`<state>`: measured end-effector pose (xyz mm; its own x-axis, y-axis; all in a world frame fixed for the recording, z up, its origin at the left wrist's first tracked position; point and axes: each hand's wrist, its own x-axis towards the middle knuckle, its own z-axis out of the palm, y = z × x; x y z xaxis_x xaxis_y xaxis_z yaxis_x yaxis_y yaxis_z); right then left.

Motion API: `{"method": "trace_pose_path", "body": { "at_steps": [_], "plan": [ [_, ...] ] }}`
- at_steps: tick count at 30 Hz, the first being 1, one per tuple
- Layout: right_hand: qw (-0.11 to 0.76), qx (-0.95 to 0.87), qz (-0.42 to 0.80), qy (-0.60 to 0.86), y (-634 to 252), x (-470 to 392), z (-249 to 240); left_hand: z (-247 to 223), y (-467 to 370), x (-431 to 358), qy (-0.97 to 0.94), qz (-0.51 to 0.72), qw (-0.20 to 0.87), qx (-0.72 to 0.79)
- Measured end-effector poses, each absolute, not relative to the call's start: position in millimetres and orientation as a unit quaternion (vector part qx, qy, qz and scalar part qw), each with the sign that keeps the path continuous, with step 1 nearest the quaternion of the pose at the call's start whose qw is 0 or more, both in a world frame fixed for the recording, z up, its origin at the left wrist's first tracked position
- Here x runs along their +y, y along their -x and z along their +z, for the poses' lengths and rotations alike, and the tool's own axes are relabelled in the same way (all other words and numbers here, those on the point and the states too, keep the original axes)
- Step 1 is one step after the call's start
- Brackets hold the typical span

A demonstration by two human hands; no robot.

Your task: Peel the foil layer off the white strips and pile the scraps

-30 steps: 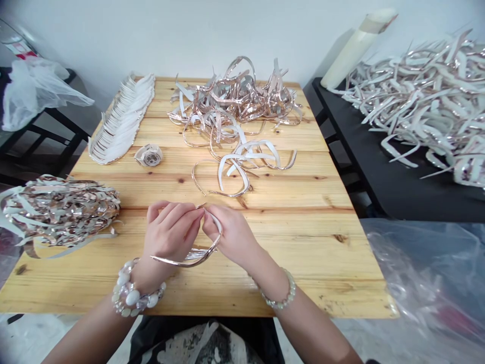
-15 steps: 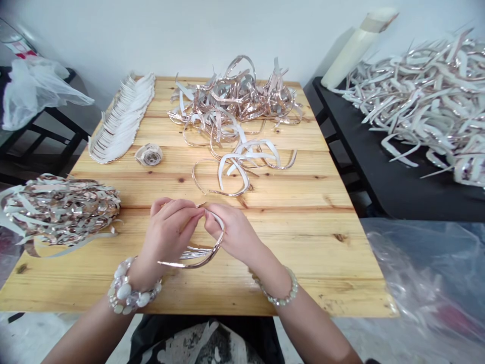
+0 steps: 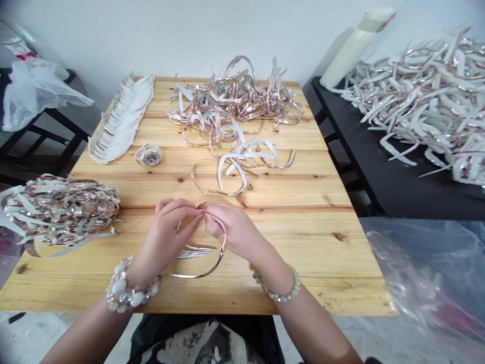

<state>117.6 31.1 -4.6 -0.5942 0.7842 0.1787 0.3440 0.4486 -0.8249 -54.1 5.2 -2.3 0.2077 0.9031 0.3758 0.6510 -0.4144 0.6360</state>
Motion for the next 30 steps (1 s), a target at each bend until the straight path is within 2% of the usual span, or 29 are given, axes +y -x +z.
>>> {"method": "trace_pose_path", "body": {
  "at_steps": [8, 18, 26, 30],
  "plan": [
    [0.291, -0.798, 0.398, 0.347, -115.5, 30.3, -3.9, 0.0, 49.4, 2.4, -0.770, 0.347, 0.102, 0.525],
    [0.302, -0.800, 0.385, 0.347, -113.9, 28.9, -3.7, -1.3, 42.9, -3.0, -0.795, 0.303, -0.076, 0.520],
    [0.309, -0.794, 0.390, 0.349, -110.3, 24.8, -4.1, 2.9, 43.0, -3.0, -0.767, 0.340, -0.012, 0.544],
    [0.340, -0.723, 0.474, 0.369, -112.8, 21.5, -0.6, 7.9, 57.5, 4.7, -0.713, 0.401, 0.021, 0.574]
  ]
}}
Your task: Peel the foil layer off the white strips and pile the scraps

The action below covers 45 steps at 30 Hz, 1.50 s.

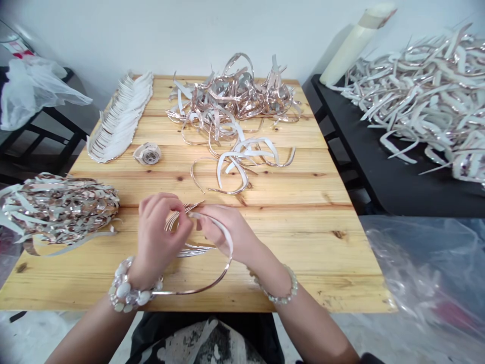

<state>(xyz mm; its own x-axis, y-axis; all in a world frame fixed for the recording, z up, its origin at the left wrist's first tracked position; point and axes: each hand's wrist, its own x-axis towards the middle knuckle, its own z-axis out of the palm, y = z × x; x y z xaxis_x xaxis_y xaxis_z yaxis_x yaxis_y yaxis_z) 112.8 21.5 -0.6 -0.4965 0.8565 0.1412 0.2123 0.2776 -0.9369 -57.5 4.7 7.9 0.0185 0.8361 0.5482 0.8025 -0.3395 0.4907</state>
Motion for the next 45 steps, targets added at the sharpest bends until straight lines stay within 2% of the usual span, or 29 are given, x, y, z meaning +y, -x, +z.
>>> {"method": "trace_pose_path", "body": {
  "at_steps": [3, 5, 8, 14, 20, 27, 31, 35, 38, 42, 45],
  "plan": [
    [0.417, -0.634, 0.524, 0.386, -121.2, 21.2, 7.7, 10.2, 73.7, 13.6, -0.635, 0.464, 0.050, 0.615],
    [0.433, -0.630, 0.500, 0.407, -126.3, 22.3, 13.7, 11.0, 77.6, 16.0, -0.620, 0.491, 0.115, 0.601],
    [0.378, -0.695, 0.429, 0.437, -127.9, 24.1, 17.0, 10.7, 68.5, 11.3, -0.685, 0.465, 0.184, 0.529],
    [0.335, -0.797, 0.309, 0.397, -117.7, 23.5, 4.3, 2.9, 45.3, 0.3, -0.758, 0.380, 0.116, 0.517],
    [0.323, -0.823, 0.291, 0.366, -112.1, 19.8, 2.1, 3.9, 46.5, 1.6, -0.736, 0.385, 0.150, 0.536],
    [0.361, -0.771, 0.381, 0.361, -108.3, 13.7, 13.8, 13.8, 54.4, 4.6, -0.622, 0.465, 0.309, 0.549],
    [0.386, -0.694, 0.467, 0.388, -107.7, 12.8, 13.2, 15.0, 56.2, 4.3, -0.576, 0.460, 0.424, 0.527],
    [0.462, -0.584, 0.569, 0.349, -111.3, 14.5, 6.7, 12.3, 60.2, 9.2, -0.526, 0.508, 0.401, 0.552],
    [0.519, -0.546, 0.578, 0.314, -117.3, 17.3, 6.8, 12.3, 65.0, 13.8, -0.479, 0.555, 0.389, 0.558],
    [0.437, -0.646, 0.497, 0.380, -120.6, 19.3, 12.4, 16.3, 63.1, 9.7, -0.551, 0.505, 0.482, 0.458],
    [0.369, -0.698, 0.452, 0.415, -118.3, 19.0, 15.5, 17.9, 57.7, 4.7, -0.627, 0.426, 0.475, 0.448]
  ]
}}
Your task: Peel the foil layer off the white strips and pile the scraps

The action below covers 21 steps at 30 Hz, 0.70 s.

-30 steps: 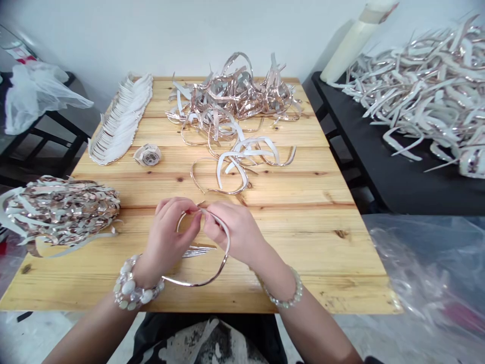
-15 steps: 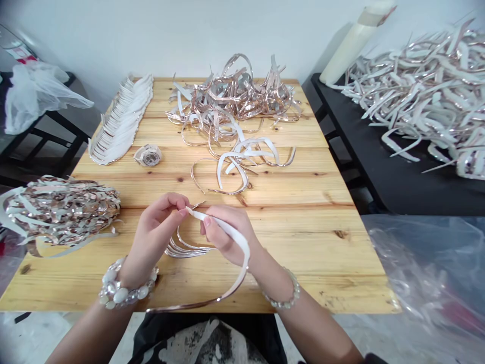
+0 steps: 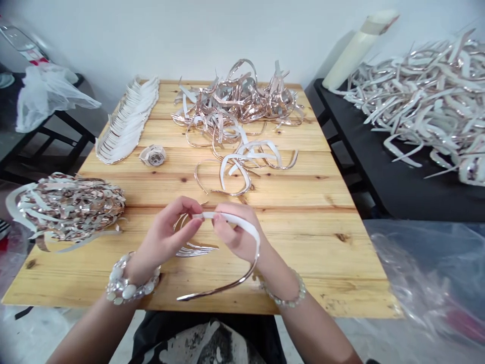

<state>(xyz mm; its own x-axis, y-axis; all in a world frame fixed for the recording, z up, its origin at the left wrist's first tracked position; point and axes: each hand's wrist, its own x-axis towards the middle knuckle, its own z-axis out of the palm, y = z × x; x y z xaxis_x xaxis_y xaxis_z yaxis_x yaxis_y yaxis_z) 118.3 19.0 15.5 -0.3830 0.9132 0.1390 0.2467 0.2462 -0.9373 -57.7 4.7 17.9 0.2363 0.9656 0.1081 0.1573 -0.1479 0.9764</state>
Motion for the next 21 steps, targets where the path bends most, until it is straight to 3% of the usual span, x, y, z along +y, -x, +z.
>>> {"method": "trace_pose_path", "body": {
  "at_steps": [9, 13, 17, 21],
  "plan": [
    [0.353, -0.720, 0.467, 0.374, -123.6, 21.9, 14.5, 18.8, 53.7, 5.0, -0.614, 0.365, 0.521, 0.467],
    [0.358, -0.657, 0.561, 0.354, -122.9, 22.9, 13.4, 19.9, 53.5, 3.0, -0.595, 0.371, 0.545, 0.459],
    [0.410, -0.484, 0.697, 0.334, -111.1, 20.9, 8.6, 22.4, 57.6, 1.4, -0.554, 0.384, 0.614, 0.411],
    [0.374, -0.466, 0.708, 0.375, -101.7, 17.6, 6.3, 22.2, 60.5, 0.5, -0.496, 0.455, 0.643, 0.366]
  ]
}}
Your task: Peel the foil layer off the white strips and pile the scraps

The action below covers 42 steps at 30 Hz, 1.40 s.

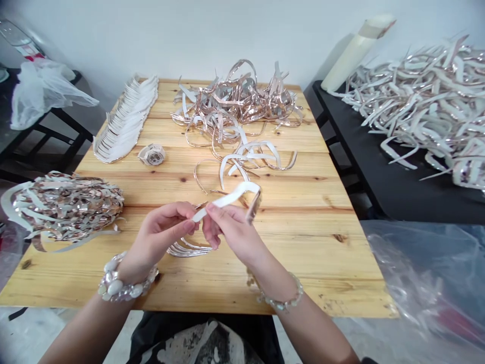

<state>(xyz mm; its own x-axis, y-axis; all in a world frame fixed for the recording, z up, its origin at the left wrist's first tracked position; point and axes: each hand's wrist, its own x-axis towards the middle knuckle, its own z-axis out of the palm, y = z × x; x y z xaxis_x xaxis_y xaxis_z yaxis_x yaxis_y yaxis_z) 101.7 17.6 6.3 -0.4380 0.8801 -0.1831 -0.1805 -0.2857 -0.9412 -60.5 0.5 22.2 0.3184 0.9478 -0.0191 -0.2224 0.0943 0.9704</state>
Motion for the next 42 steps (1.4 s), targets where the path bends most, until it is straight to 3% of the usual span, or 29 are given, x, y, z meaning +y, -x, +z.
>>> {"method": "trace_pose_path", "body": {
  "at_steps": [5, 10, 18, 25, 33, 38, 42],
  "plan": [
    [0.363, -0.628, 0.513, 0.459, -109.9, 20.5, 9.0, 21.4, 58.8, -1.6, -0.461, 0.473, 0.631, 0.408],
    [0.346, -0.770, 0.405, 0.352, -119.5, 22.7, 13.7, 19.8, 55.5, -3.1, -0.419, 0.435, 0.680, 0.415],
    [0.364, -0.843, 0.245, 0.312, -116.6, 18.8, 7.2, 16.0, 51.4, -3.7, -0.449, 0.406, 0.682, 0.410],
    [0.416, -0.718, 0.419, 0.368, -109.7, 9.7, 7.0, 14.3, 48.1, -5.9, -0.400, 0.428, 0.741, 0.328],
    [0.474, -0.337, 0.727, 0.365, -97.3, 10.5, 2.7, 12.5, 46.7, -8.4, -0.433, 0.443, 0.738, 0.268],
    [0.442, -0.157, 0.819, 0.331, -93.5, 18.6, 6.9, 7.0, 47.6, -9.6, -0.488, 0.444, 0.717, 0.226],
    [0.418, -0.200, 0.817, 0.343, -97.1, 22.3, 7.1, 4.5, 47.0, -11.3, -0.476, 0.449, 0.724, 0.216]
  ]
}}
